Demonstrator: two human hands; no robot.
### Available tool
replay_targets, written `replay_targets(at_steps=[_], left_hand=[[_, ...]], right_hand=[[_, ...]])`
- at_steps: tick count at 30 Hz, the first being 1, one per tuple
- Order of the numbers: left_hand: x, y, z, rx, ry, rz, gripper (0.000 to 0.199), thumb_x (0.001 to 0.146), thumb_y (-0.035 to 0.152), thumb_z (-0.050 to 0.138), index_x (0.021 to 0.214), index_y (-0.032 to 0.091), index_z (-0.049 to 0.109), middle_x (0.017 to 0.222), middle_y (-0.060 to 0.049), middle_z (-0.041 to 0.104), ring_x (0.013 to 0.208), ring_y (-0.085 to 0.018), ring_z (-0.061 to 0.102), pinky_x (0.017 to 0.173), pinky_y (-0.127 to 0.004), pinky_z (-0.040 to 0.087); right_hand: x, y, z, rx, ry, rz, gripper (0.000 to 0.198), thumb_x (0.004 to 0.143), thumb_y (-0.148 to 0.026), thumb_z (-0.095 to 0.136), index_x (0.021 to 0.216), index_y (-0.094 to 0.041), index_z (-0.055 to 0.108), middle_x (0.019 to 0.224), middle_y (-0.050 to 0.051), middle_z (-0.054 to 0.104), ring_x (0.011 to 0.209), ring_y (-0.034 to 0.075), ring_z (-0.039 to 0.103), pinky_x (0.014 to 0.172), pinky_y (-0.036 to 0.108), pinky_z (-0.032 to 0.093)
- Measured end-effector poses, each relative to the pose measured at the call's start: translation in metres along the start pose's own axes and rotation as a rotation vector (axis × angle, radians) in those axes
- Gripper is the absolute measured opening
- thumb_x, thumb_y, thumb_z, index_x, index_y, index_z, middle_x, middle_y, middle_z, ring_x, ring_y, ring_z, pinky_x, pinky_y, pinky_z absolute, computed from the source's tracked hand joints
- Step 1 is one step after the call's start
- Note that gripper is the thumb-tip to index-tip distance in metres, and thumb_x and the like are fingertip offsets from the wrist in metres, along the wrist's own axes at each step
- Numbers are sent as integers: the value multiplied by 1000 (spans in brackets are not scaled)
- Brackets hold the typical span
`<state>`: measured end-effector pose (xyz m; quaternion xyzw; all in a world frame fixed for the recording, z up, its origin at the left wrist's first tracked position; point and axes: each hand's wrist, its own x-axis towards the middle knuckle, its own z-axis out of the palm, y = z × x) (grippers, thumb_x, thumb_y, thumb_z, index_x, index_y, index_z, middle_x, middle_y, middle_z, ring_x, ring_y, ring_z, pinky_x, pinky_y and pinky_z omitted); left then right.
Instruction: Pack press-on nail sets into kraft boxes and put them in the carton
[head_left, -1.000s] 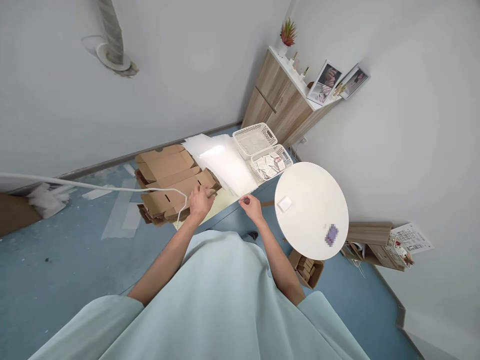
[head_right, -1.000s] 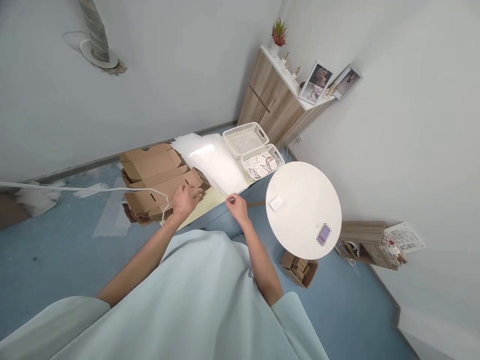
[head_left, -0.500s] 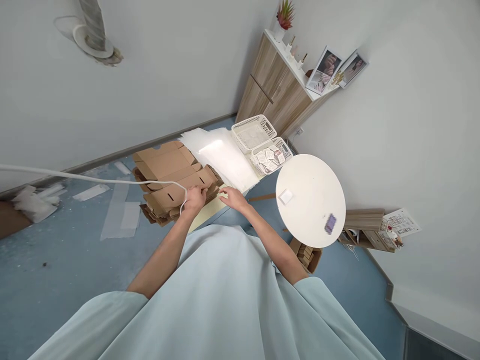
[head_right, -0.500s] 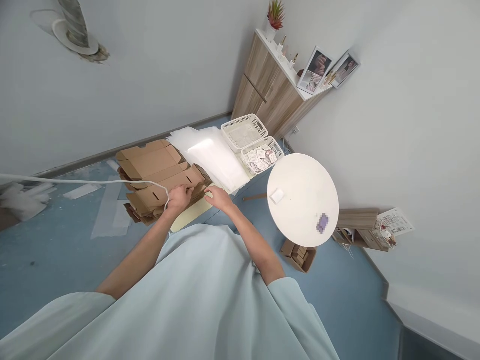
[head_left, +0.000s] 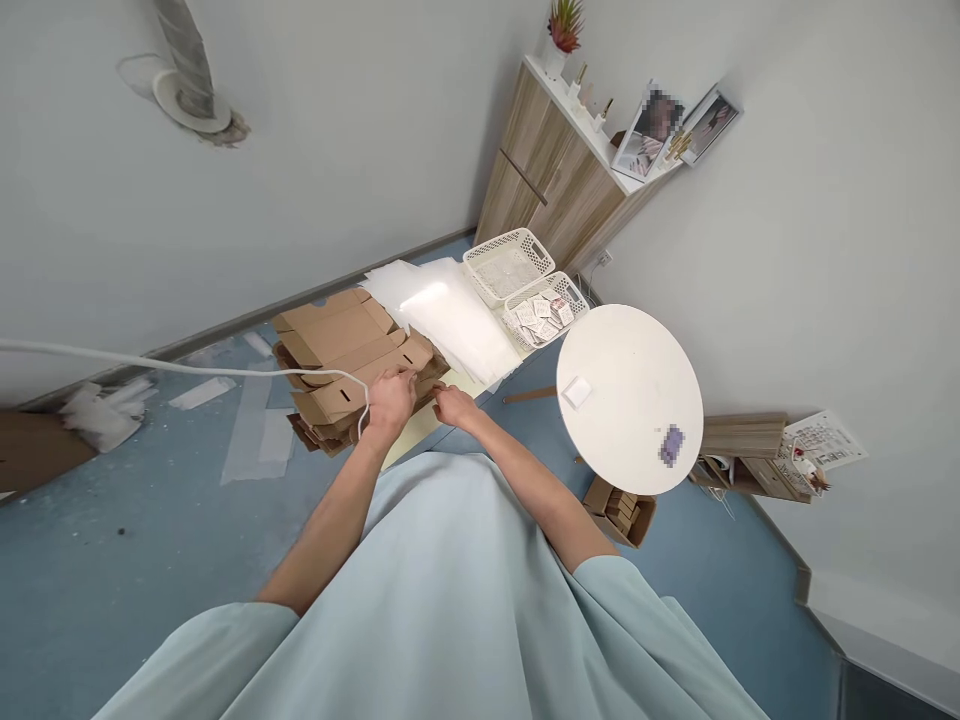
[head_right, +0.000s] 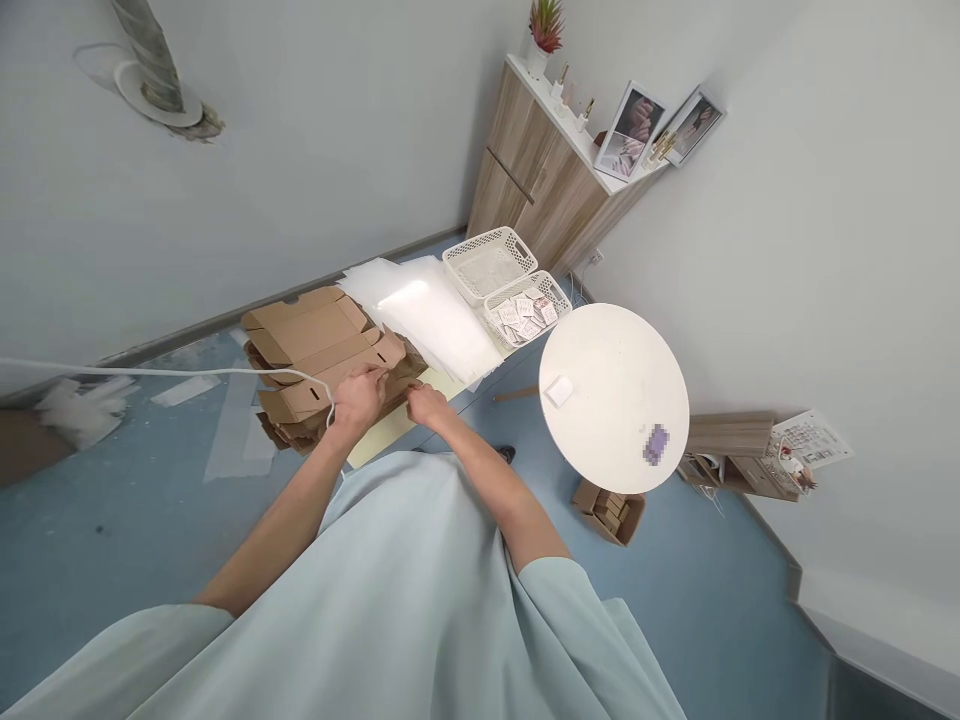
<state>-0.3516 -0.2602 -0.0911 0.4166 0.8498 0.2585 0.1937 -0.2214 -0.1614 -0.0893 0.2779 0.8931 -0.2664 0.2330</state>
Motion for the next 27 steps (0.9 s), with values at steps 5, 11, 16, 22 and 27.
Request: replay_targets(at_steps=[5, 11, 16, 22, 27], left_hand=[[22, 22, -16, -251, 283, 69, 50, 109, 32, 38, 141, 18, 74, 144, -17, 72, 138, -33, 65, 121, -51, 51], [49, 74, -41, -376, 308, 245, 58, 113, 28, 34, 169, 33, 47, 167, -5, 57, 160, -26, 48, 132, -52, 41], [30, 161, -44, -241, 282, 628, 55, 116, 28, 34, 168, 32, 51, 164, -5, 61, 160, -27, 48, 132, -54, 42], [0, 259, 33, -255, 37, 1048, 56, 113, 15, 33, 163, 23, 57, 161, -10, 63, 158, -24, 49, 132, -52, 43], [-21, 311, 117, -221, -178, 1288, 57, 109, 7, 36, 159, 19, 60, 159, -13, 63, 157, -24, 50, 130, -51, 47]], right_hand=[[-2, 4, -5, 157, 2, -41, 44, 101, -20, 63, 145, -18, 67, 156, 14, 66, 137, 33, 68, 110, 46, 60], [-37, 42, -61, 563, 385, -55, 42, 108, -37, 62, 146, -21, 70, 148, 12, 72, 120, 26, 76, 111, 40, 59], [-112, 106, -131, 782, 889, 5, 50, 104, -63, 63, 128, -21, 78, 129, 11, 79, 118, 26, 74, 100, 38, 62], [-218, 176, -140, 931, 1202, 190, 57, 96, -71, 68, 116, -18, 77, 111, 10, 79, 106, 23, 74, 92, 35, 61], [-276, 241, -89, 1027, 1352, 424, 43, 91, -60, 73, 94, -17, 73, 89, 5, 75, 89, 21, 69, 88, 35, 58]])
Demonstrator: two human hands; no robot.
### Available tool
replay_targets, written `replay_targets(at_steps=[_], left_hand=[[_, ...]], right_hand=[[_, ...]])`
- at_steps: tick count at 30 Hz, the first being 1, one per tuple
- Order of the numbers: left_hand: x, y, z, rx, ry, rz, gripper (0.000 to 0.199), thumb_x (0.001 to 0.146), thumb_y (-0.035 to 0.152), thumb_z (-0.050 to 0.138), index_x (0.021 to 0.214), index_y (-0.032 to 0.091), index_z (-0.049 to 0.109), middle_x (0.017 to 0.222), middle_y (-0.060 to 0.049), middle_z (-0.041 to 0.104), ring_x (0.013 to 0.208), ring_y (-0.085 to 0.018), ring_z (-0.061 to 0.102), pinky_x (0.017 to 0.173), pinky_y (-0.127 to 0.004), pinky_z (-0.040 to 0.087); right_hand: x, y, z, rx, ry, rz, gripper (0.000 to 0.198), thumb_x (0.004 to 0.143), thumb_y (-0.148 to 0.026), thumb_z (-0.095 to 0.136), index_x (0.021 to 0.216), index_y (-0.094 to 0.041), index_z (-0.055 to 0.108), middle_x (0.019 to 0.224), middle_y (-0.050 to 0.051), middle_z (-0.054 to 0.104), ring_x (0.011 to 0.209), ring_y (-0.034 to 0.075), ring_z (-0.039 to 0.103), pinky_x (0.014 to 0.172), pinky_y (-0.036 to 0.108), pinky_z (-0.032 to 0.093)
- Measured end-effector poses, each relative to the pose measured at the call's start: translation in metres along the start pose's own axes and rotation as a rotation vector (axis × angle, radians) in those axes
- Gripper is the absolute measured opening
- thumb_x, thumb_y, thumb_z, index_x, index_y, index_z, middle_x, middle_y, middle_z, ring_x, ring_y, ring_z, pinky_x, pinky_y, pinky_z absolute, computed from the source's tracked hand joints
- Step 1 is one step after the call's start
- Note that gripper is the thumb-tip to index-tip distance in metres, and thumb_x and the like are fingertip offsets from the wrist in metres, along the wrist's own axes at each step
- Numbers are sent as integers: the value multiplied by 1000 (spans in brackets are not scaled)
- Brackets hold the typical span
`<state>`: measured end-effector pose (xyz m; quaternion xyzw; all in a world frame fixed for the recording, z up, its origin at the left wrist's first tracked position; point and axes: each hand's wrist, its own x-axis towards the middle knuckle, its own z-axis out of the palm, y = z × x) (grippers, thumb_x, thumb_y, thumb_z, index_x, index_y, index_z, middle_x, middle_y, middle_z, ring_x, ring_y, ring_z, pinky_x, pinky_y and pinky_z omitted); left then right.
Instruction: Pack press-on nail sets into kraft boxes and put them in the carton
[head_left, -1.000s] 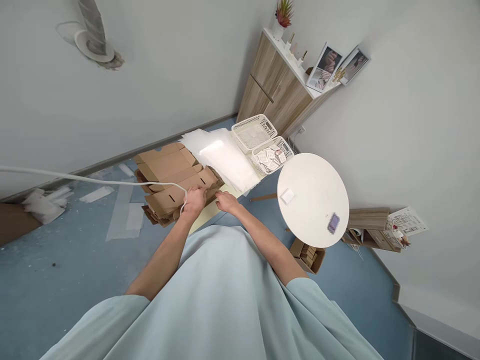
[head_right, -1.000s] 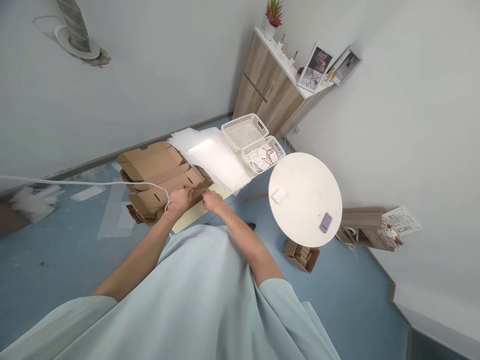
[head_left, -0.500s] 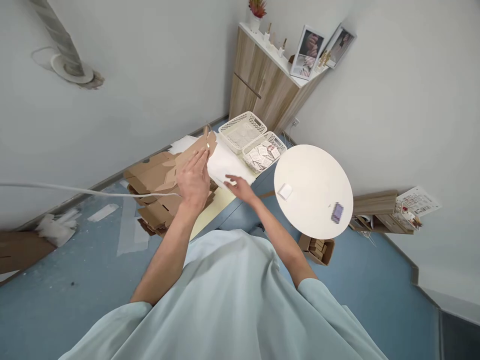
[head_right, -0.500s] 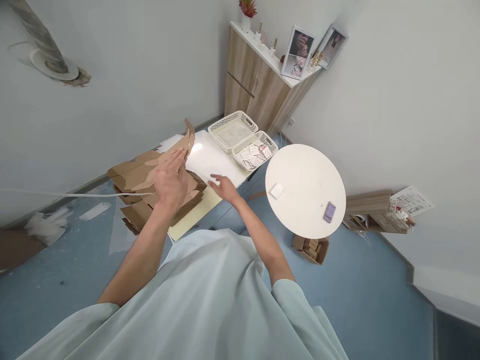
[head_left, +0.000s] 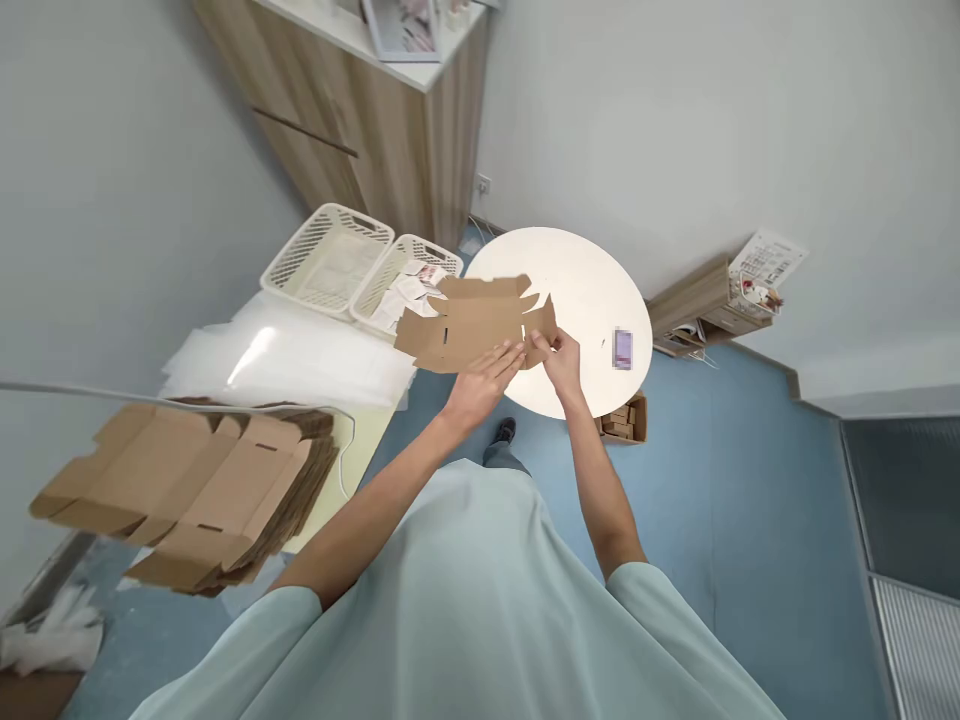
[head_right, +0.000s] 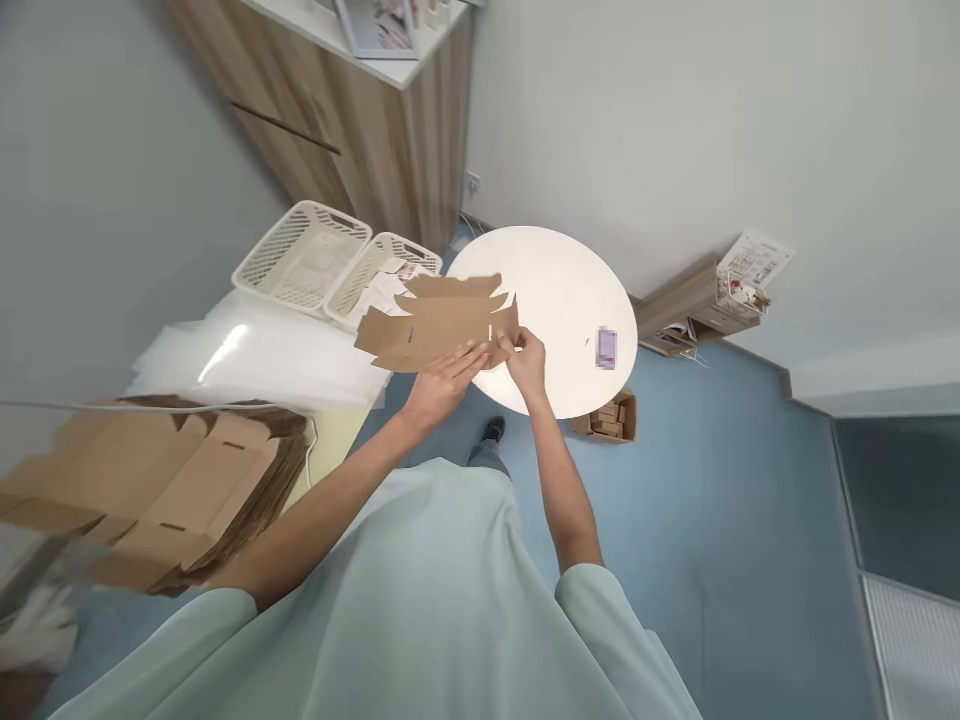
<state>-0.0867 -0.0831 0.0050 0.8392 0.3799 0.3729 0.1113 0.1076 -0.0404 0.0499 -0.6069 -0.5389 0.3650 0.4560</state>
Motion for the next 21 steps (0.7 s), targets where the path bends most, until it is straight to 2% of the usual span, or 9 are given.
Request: replay_targets(at_steps=[2, 7, 12, 16, 21], left_hand=[[16, 0, 38, -1, -93, 49, 57, 107, 5, 38, 158, 16, 61, 159, -14, 63, 156, -25, 52, 129, -50, 49], [50, -6, 134, -44, -376, 95, 64, 102, 1, 40, 164, 14, 54, 164, -18, 57, 159, -28, 48, 130, -53, 46], [66, -12, 214, -82, -617, 82, 74, 99, -1, 39, 170, 16, 45, 170, -18, 49, 164, -29, 40, 131, -53, 43], [65, -13, 256, -103, -735, 28, 73, 98, 0, 38, 168, 17, 49, 172, -18, 47, 165, -30, 38, 130, -53, 43], [55, -15, 285, -122, -866, -114, 70, 97, 3, 41, 162, 21, 58, 172, -18, 49, 163, -32, 43, 128, -54, 44]], right_hand=[[5, 32, -28, 41, 56, 74, 38, 90, -56, 72, 89, -18, 70, 84, 3, 73, 84, 20, 67, 85, 35, 58], [27, 114, -90, 178, 100, 318, 33, 86, -50, 68, 95, -18, 69, 93, 6, 77, 89, 22, 71, 85, 35, 59], [46, 184, -134, 213, 102, 549, 37, 84, -48, 70, 105, -17, 71, 106, 12, 81, 98, 23, 75, 89, 37, 61], [51, 227, -151, 175, 55, 667, 38, 87, -49, 70, 106, -17, 72, 110, 13, 82, 97, 22, 77, 87, 36, 62], [50, 266, -156, 62, -15, 778, 33, 90, -42, 67, 109, -16, 73, 104, 11, 82, 90, 19, 76, 83, 33, 62]])
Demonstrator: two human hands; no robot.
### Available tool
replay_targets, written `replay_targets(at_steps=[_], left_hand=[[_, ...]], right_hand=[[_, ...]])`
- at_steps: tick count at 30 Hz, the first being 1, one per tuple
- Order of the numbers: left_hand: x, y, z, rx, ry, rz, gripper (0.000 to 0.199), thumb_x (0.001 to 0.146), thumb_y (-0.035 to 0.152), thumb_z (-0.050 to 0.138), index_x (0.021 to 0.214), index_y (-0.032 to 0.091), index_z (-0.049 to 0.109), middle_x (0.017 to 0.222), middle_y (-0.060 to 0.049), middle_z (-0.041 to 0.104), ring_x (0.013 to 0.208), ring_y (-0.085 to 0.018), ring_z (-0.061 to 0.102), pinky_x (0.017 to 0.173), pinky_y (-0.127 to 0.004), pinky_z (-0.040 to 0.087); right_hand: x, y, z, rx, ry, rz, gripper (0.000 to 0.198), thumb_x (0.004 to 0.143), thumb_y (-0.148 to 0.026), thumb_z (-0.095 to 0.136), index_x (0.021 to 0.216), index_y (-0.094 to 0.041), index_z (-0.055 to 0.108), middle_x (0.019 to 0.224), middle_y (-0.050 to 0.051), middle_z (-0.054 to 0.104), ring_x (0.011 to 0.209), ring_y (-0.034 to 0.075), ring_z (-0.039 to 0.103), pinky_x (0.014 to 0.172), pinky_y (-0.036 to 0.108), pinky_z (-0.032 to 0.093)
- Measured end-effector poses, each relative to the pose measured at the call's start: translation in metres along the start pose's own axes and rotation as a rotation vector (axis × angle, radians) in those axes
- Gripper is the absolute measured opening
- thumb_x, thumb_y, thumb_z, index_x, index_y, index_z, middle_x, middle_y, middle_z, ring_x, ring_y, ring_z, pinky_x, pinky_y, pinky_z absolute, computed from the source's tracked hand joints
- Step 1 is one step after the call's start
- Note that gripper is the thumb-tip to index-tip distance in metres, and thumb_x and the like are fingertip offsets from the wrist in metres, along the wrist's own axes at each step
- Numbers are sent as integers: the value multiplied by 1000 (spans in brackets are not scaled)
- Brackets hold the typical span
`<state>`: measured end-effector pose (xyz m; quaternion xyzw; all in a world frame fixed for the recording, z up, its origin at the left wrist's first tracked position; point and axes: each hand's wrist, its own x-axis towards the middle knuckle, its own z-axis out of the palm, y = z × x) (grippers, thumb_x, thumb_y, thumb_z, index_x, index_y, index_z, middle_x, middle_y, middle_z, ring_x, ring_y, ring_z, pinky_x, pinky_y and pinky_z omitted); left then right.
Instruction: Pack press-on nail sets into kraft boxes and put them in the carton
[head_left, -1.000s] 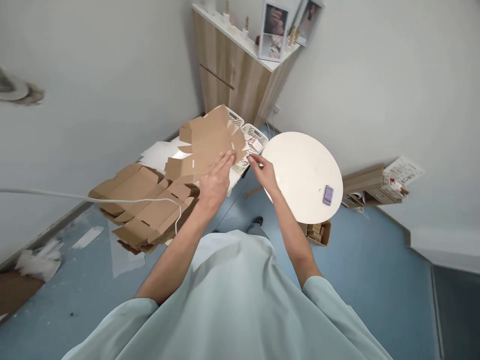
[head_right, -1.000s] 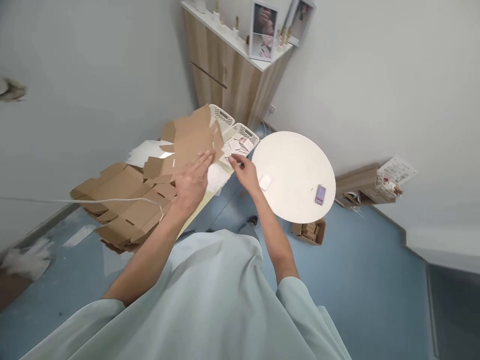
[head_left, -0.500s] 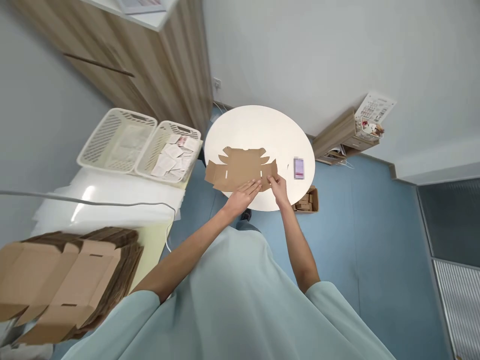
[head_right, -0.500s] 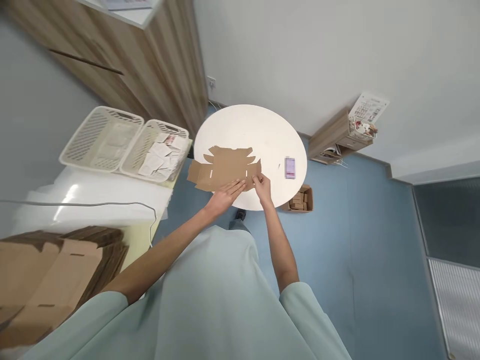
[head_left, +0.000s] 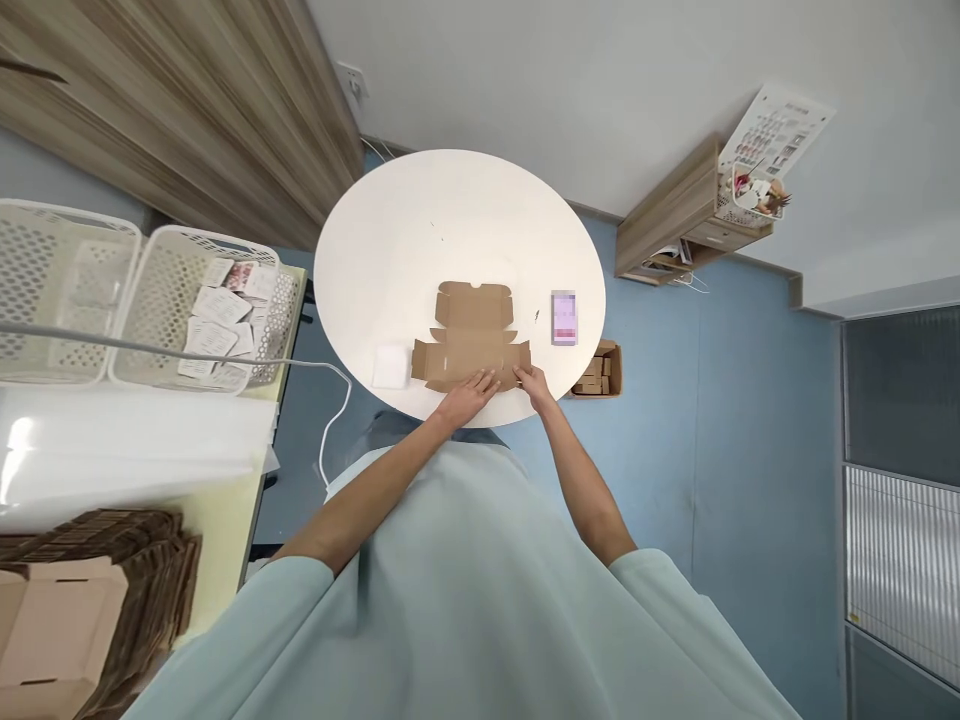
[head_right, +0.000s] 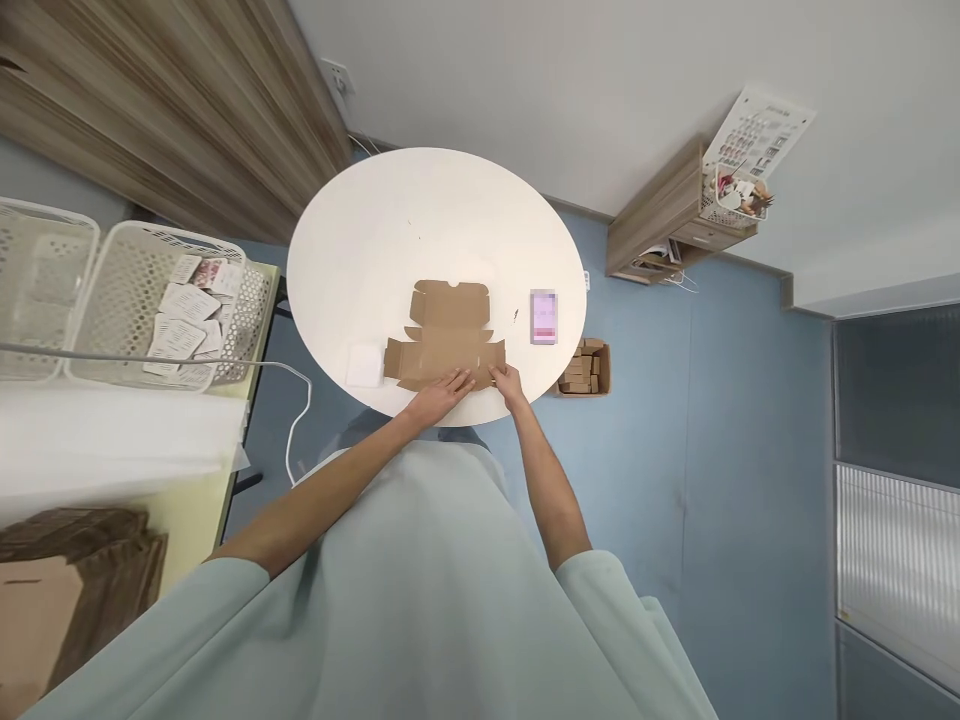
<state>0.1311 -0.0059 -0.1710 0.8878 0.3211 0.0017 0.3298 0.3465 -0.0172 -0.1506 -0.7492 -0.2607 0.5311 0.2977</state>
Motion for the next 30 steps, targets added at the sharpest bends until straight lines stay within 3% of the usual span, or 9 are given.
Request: replay_targets(at_steps=[3, 5, 9, 11, 14, 20, 25, 28, 30], left_hand=[[-4, -11, 6, -50, -55, -116, 68, 95, 2, 41, 158, 18, 61, 171, -22, 48, 162, -34, 43, 128, -57, 42], [-12, -21, 4, -88, -50, -207, 67, 93, 4, 46, 158, 13, 59, 172, -27, 45, 163, -39, 40, 129, -61, 39], [-33, -41, -6, -93, -59, -333, 67, 92, 9, 59, 158, 9, 57, 173, -29, 41, 164, -43, 37, 130, -61, 37], [-41, -45, -11, -90, -80, -365, 60, 93, 11, 60, 154, 11, 60, 173, -27, 42, 163, -42, 38, 130, -58, 39], [-45, -45, -16, -134, -68, -411, 46, 98, 14, 59, 142, 17, 69, 172, -22, 45, 162, -39, 42, 126, -55, 46], [-45, -45, -20, -226, -54, -458, 30, 102, 19, 58, 125, 20, 77, 172, -16, 47, 157, -37, 48, 122, -51, 50], [-49, -52, -25, -321, 7, -481, 37, 102, 26, 60, 137, 19, 71, 168, -14, 53, 145, -35, 60, 121, -49, 50], [-50, -55, -27, -423, 92, -555, 50, 102, 32, 64, 149, 16, 61, 159, -18, 61, 139, -34, 64, 119, -49, 51], [-49, -58, -27, -490, 160, -634, 67, 101, 33, 68, 162, 16, 46, 155, -19, 63, 137, -32, 65, 117, -48, 52]], right_hand=[[8, 12, -7, -142, 9, 49, 29, 90, -39, 66, 103, -15, 74, 96, 9, 80, 92, 21, 74, 87, 36, 62], [10, 15, -13, -221, 41, 48, 27, 89, -37, 67, 102, -15, 74, 102, 11, 79, 102, 25, 72, 98, 42, 60], [16, 7, -19, -518, 219, -143, 42, 96, -35, 62, 129, -11, 71, 137, 23, 70, 135, 34, 59, 118, 51, 49], [24, -3, -13, -576, 232, -241, 49, 100, -36, 58, 142, -11, 64, 149, 24, 63, 144, 34, 54, 122, 51, 46], [42, -19, 4, -558, 132, -301, 52, 102, -34, 58, 150, -15, 59, 154, 21, 59, 145, 32, 55, 124, 49, 46], [70, -39, 36, -583, -51, -266, 57, 100, -29, 65, 154, -13, 56, 151, 22, 59, 137, 34, 62, 122, 52, 49], [59, -35, 39, -564, -116, -268, 69, 99, -32, 67, 163, -19, 47, 157, 20, 49, 120, 27, 69, 108, 45, 59], [41, -24, 36, -640, -194, -286, 96, 90, -39, 83, 171, -24, 35, 160, 21, 44, 135, 33, 63, 107, 49, 60], [28, -14, 34, -710, -254, -296, 117, 81, -40, 92, 176, -29, 25, 165, 21, 39, 142, 37, 58, 107, 52, 60]])
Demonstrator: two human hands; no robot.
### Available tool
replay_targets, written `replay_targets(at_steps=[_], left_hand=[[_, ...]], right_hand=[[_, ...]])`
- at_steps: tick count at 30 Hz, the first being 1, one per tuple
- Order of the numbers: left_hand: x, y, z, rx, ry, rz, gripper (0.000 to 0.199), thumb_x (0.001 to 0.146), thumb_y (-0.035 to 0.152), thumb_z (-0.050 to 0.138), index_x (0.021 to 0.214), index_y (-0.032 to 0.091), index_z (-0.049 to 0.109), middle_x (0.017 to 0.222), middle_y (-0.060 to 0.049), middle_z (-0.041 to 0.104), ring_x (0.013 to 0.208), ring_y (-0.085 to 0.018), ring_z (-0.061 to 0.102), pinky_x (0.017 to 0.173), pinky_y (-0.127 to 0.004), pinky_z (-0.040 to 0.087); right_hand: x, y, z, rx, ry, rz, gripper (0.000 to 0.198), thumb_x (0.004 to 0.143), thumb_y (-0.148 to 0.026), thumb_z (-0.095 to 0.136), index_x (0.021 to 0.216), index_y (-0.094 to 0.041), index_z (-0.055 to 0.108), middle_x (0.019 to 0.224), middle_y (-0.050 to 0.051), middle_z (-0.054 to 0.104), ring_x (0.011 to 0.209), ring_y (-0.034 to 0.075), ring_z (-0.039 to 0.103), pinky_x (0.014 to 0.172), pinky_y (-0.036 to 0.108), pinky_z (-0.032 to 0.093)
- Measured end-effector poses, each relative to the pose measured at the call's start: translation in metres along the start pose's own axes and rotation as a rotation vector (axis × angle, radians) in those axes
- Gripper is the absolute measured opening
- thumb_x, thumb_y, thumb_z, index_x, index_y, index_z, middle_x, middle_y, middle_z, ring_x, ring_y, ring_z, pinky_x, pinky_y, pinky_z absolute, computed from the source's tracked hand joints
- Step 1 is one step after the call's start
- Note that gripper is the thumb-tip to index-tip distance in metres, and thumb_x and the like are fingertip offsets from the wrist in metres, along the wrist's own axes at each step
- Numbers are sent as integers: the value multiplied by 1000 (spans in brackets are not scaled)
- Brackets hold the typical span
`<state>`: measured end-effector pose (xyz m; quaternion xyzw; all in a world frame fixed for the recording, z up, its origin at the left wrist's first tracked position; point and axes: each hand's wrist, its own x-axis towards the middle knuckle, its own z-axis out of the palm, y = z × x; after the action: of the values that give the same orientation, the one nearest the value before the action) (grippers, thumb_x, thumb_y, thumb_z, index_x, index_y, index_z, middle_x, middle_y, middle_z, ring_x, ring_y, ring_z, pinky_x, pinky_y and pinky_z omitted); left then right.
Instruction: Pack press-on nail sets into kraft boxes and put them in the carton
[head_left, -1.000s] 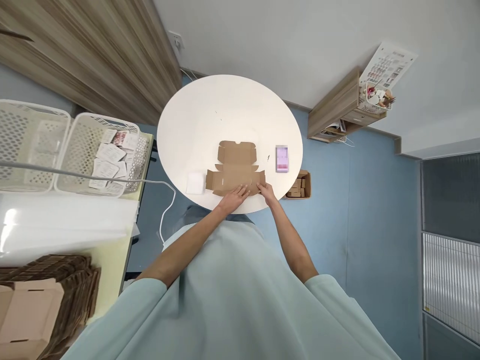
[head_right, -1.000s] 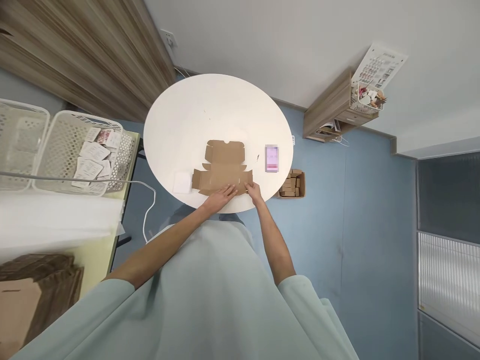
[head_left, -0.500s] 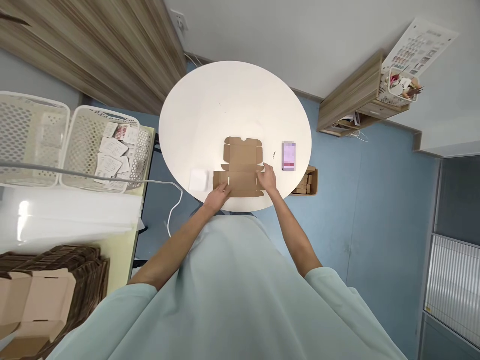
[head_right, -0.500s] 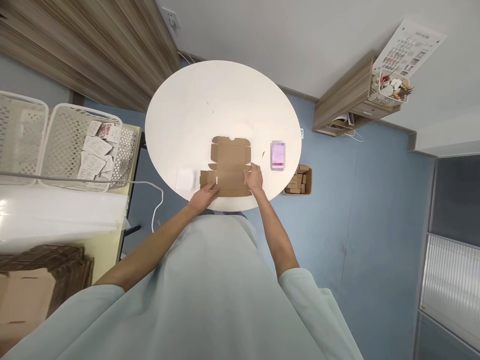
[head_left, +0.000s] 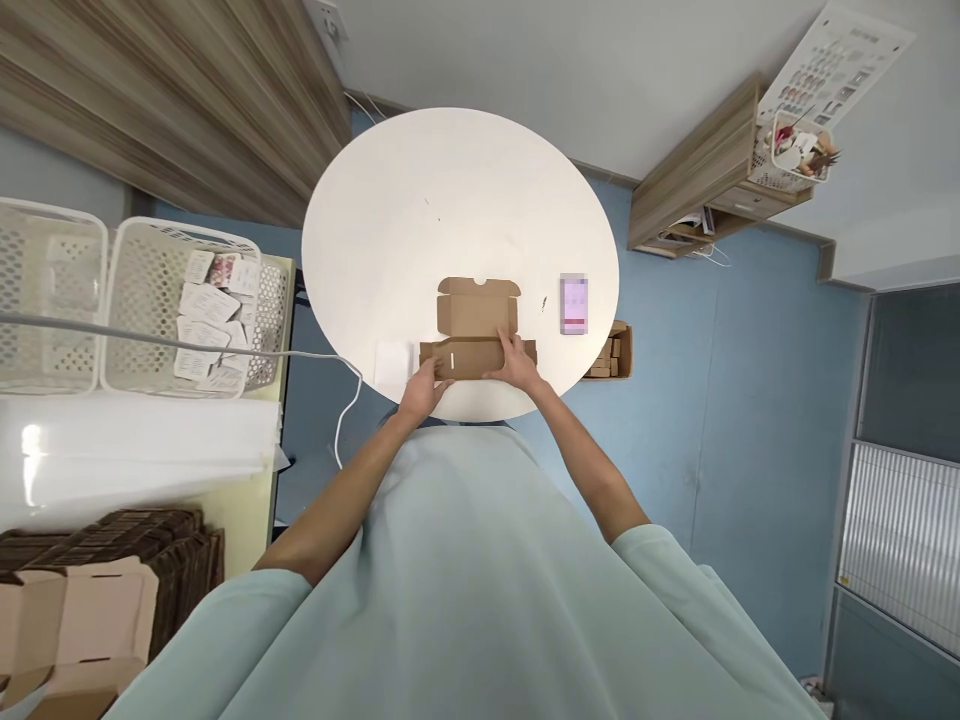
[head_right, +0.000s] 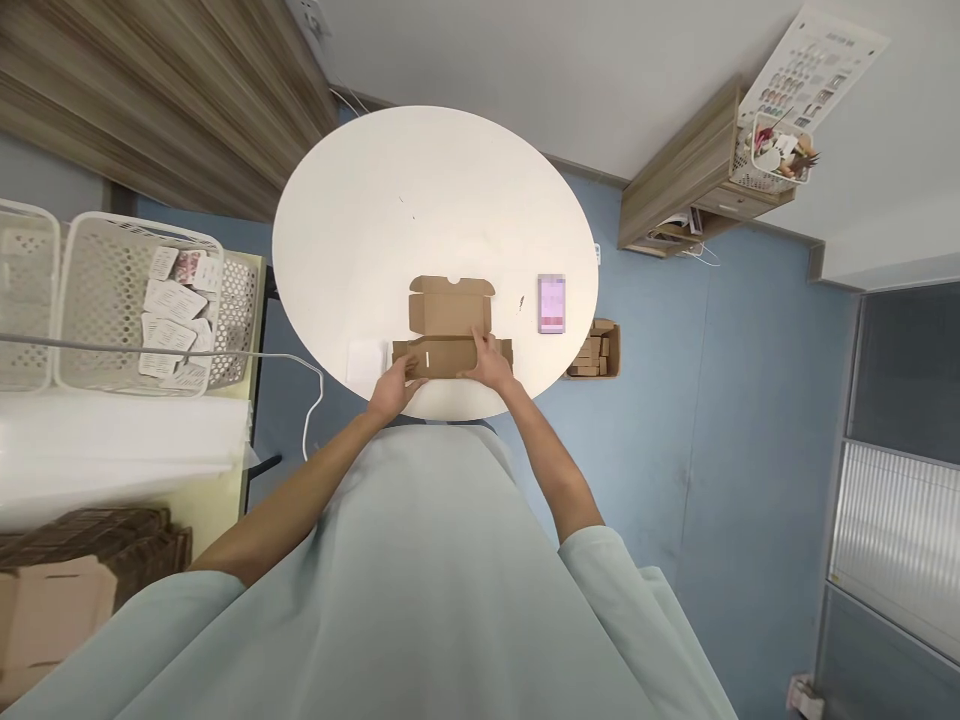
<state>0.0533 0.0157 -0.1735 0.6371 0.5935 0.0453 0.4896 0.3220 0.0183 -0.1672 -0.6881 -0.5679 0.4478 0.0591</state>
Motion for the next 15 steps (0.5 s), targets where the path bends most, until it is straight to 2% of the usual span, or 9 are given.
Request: replay_targets(at_steps=[2, 4, 9, 15], left_hand=[[5, -2, -1, -43, 38, -43, 86, 98, 31, 72, 171, 18, 29, 154, -19, 63, 135, -31, 67, 114, -47, 54], [11, -4, -3, -25, 27, -38, 95, 96, 31, 75, 174, 20, 23, 153, -18, 63, 132, -30, 68, 112, -46, 55], [33, -5, -8, 113, -95, 60, 88, 91, 27, 78, 170, 21, 38, 151, -17, 62, 129, -33, 70, 111, -46, 57], [56, 12, -8, 370, -194, 172, 84, 86, 7, 59, 168, 20, 42, 143, -17, 66, 126, -35, 69, 106, -47, 58]], right_hand=[[-11, 4, 7, -59, -27, -17, 127, 79, -37, 95, 178, -33, 16, 167, 21, 37, 143, 37, 57, 106, 52, 61], [-19, 6, 14, -107, -14, -16, 126, 83, -33, 92, 179, -35, 9, 166, 20, 38, 141, 36, 60, 104, 50, 62], [-28, 9, 21, -128, 42, 40, 125, 89, -30, 89, 179, -37, 2, 165, 20, 40, 136, 35, 64, 99, 46, 64], [-45, 22, 19, -76, 68, 96, 131, 87, -31, 91, 178, -40, -3, 166, 20, 40, 134, 34, 67, 95, 42, 65]])
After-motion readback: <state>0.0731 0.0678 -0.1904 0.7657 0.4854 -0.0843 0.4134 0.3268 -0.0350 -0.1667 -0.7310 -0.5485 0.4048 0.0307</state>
